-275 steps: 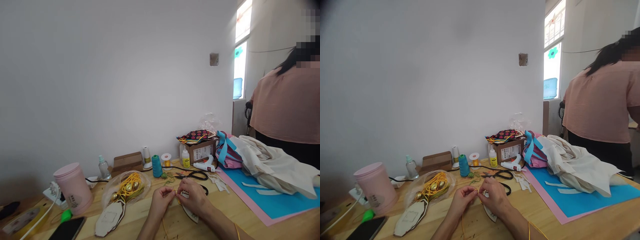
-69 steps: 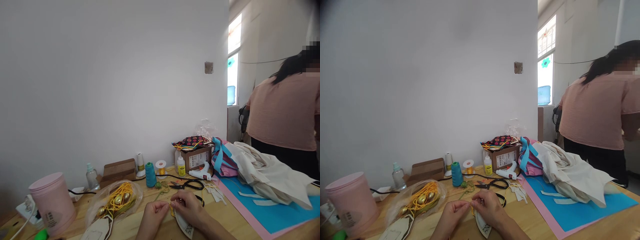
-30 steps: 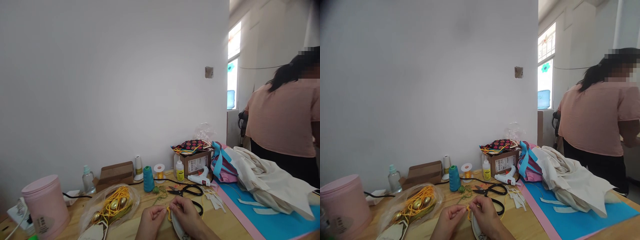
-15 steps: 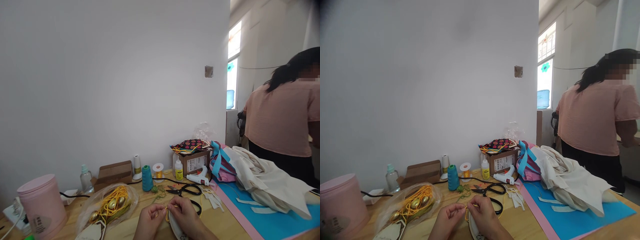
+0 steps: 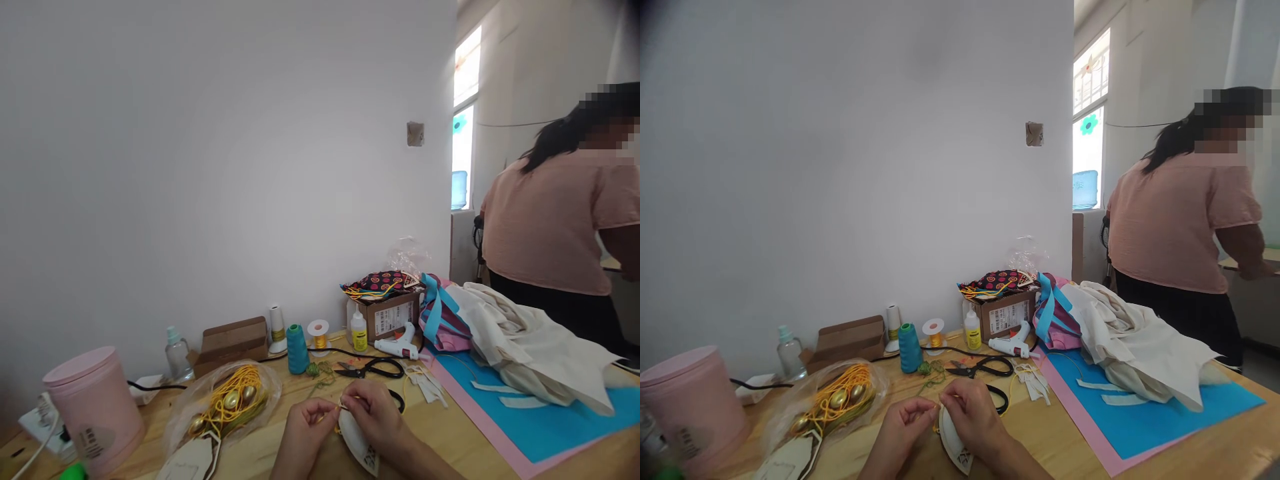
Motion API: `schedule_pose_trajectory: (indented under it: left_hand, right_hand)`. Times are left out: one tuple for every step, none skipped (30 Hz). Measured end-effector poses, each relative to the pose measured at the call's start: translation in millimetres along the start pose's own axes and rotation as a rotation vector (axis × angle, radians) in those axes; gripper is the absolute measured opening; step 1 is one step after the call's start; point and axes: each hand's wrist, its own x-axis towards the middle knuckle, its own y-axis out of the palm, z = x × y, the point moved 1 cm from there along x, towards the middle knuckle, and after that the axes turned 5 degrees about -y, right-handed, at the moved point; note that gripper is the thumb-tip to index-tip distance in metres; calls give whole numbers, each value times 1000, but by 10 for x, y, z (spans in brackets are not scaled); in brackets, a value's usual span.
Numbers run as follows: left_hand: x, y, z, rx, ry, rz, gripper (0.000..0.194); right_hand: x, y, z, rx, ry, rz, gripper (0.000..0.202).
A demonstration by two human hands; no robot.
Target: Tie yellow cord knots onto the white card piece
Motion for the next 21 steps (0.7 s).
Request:
schedule_pose_trajectory:
  left_hand:
    - [-4,2,1,-28,-10,6,20]
    - [-8,1,5,-61,-19,9,21]
    - [-12,-1,11,-88,-29,11,23]
    - [-15,-4,20,-107,-40,14,25]
    - [-17,-9,27,-118,-49,18,27]
    - [-18,-14,33,-122,-51,19,29]
    - [-19,-20,35,-125,-51,18,29]
    - [-18,-24,34,-131,-50,16,28]
    - [-18,-28,30,-141,-47,12,26]
    - [-17,-30,24,-147,-43,6,24]
    - [-16,-31,17,-144,-43,2,23]
    - [-16,-30,9,-133,-47,4,22]
    - [-17,-28,3,-118,-52,10,21]
    - [-20,-27,-3,-99,-53,18,21]
    - [-24,-25,-8,-79,-54,25,21]
    - [-29,-23,-12,-62,-56,32,21]
    - [-34,-22,-15,-49,-57,35,21]
    - [-39,-21,-18,-43,-59,35,22]
    - [-43,-21,-20,-44,-63,35,23]
    - [-45,-19,-21,-51,-68,36,23]
    - [-46,-17,-20,-63,-73,38,24]
  right_hand:
    - [8,-16,3,-1,4,-2,20]
    - [16,-30,5,-3,7,-3,21]
    - [22,-41,6,-8,7,1,21]
    - [26,-48,6,-17,6,7,22]
    - [29,-52,6,-29,3,14,22]
    - [29,-53,4,-42,-1,18,23]
    - [28,-53,2,-56,-5,24,23]
    - [25,-51,-1,-70,-9,28,23]
    - [21,-50,-3,-84,-12,34,23]
    - [16,-50,-4,-98,-18,41,23]
    - [10,-51,-3,-112,-30,52,22]
    - [4,-55,1,-127,-46,64,22]
    - [-3,-60,8,-141,-67,79,22]
    - [-10,-67,17,-156,-94,97,22]
    - [-18,-74,27,-174,-126,116,23]
    - [-26,-81,36,-194,-158,133,24]
    - [-32,-86,43,-215,-181,143,25]
    - [-37,-90,46,-234,-192,144,26]
    - [-39,-92,45,-247,-191,136,26]
    - [-39,-92,40,-254,-179,119,26]
    - [-37,-91,31,-255,-158,100,26]
